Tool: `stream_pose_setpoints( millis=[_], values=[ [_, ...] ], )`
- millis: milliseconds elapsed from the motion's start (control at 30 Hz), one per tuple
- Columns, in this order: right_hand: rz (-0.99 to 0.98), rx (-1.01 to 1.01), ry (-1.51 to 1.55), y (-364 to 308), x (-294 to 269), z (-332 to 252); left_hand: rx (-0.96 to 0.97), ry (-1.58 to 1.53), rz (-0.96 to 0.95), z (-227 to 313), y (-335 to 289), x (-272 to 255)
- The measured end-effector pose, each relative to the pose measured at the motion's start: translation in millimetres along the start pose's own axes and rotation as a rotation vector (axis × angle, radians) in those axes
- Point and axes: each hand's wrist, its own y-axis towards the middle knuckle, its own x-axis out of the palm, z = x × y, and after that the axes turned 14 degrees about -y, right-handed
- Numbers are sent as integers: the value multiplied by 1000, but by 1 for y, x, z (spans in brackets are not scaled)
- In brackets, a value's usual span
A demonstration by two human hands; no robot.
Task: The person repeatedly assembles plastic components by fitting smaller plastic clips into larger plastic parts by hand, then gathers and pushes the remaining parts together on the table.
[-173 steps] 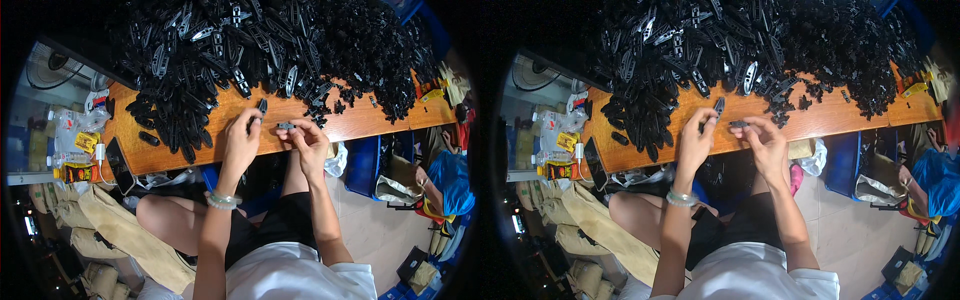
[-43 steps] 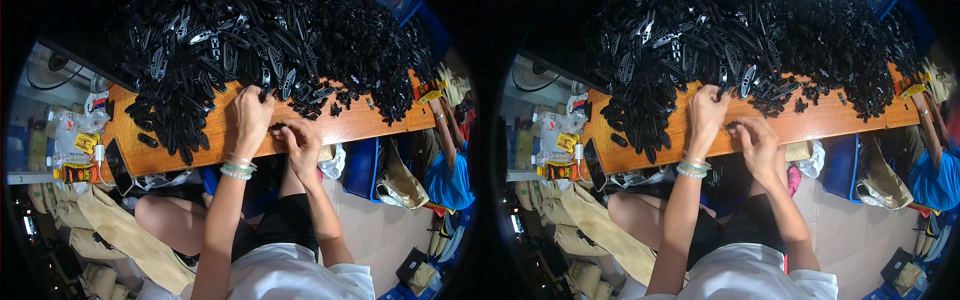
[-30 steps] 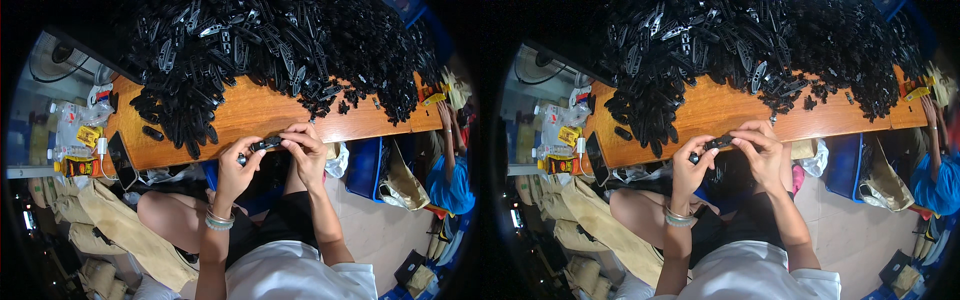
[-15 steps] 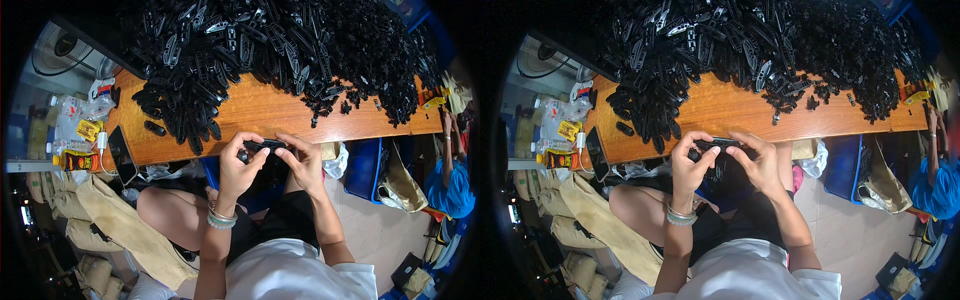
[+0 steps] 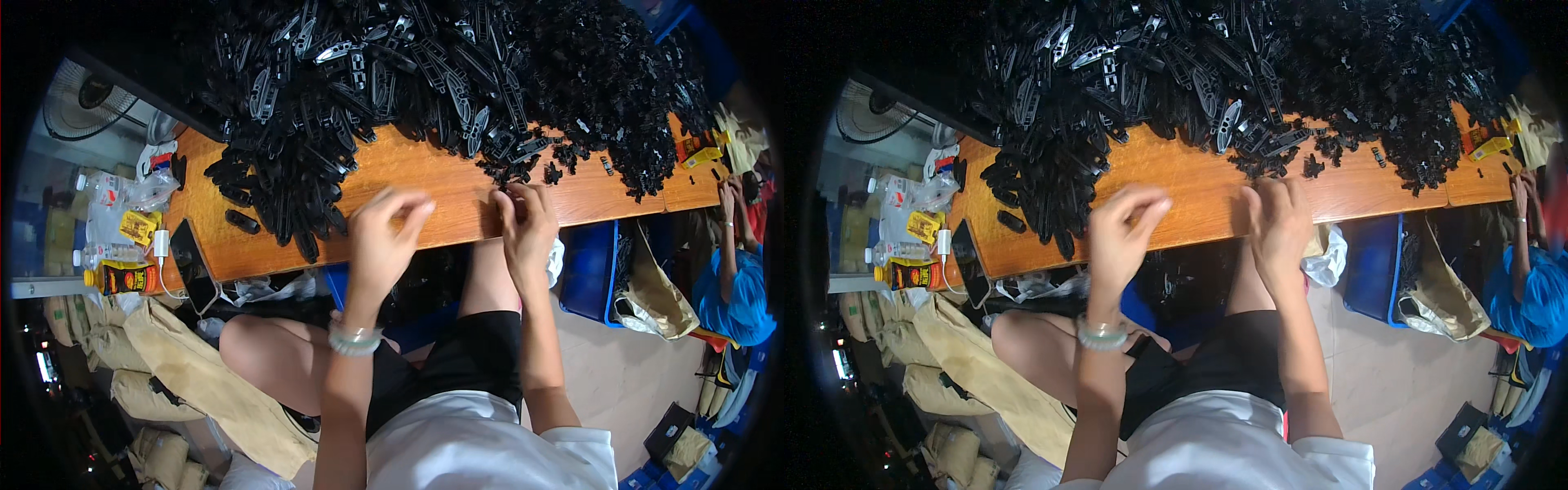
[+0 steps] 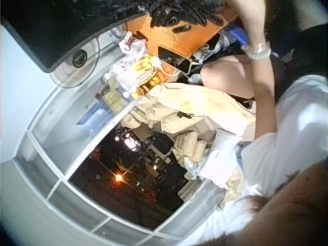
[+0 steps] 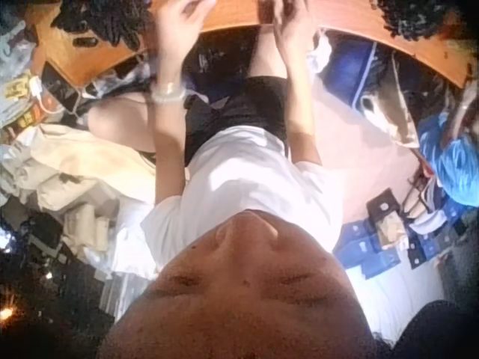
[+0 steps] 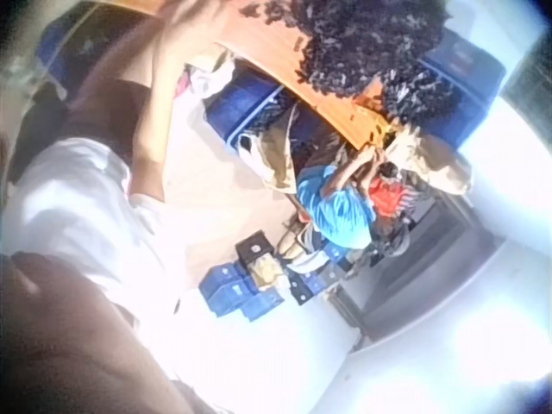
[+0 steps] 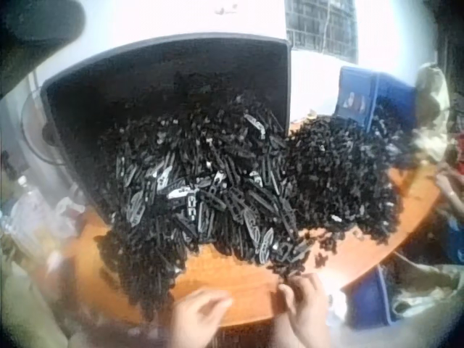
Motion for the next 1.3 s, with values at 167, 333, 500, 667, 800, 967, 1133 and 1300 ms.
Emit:
stream_pose_setpoints(
  millis=[167, 333, 500, 667, 800, 967, 1133, 1300],
  values=[
    [-47, -143, -175, 6, 9, -10, 146, 299, 238, -28, 64, 58],
    [-95, -27, 234, -4, 12, -10, 122, 141, 257, -38, 69, 62],
    [-281, 276, 843, -15, 7, -13, -75, -506, 360, -24, 28, 38],
    [-382, 285, 948, -20, -5, -11, -234, -630, 197, -14, -8, 11],
    [-326, 158, 913, -17, -20, -34, -270, -658, -48, -3, -36, 3],
    [-287, -11, 628, -19, -22, -34, -272, -609, -45, 4, -44, -2],
    [-201, -160, 426, -20, -26, -37, -250, -667, 11, 8, -42, 5],
    [-408, 52, 692, -22, -24, -38, -227, -580, 7, 5, -40, 10]
  ],
)
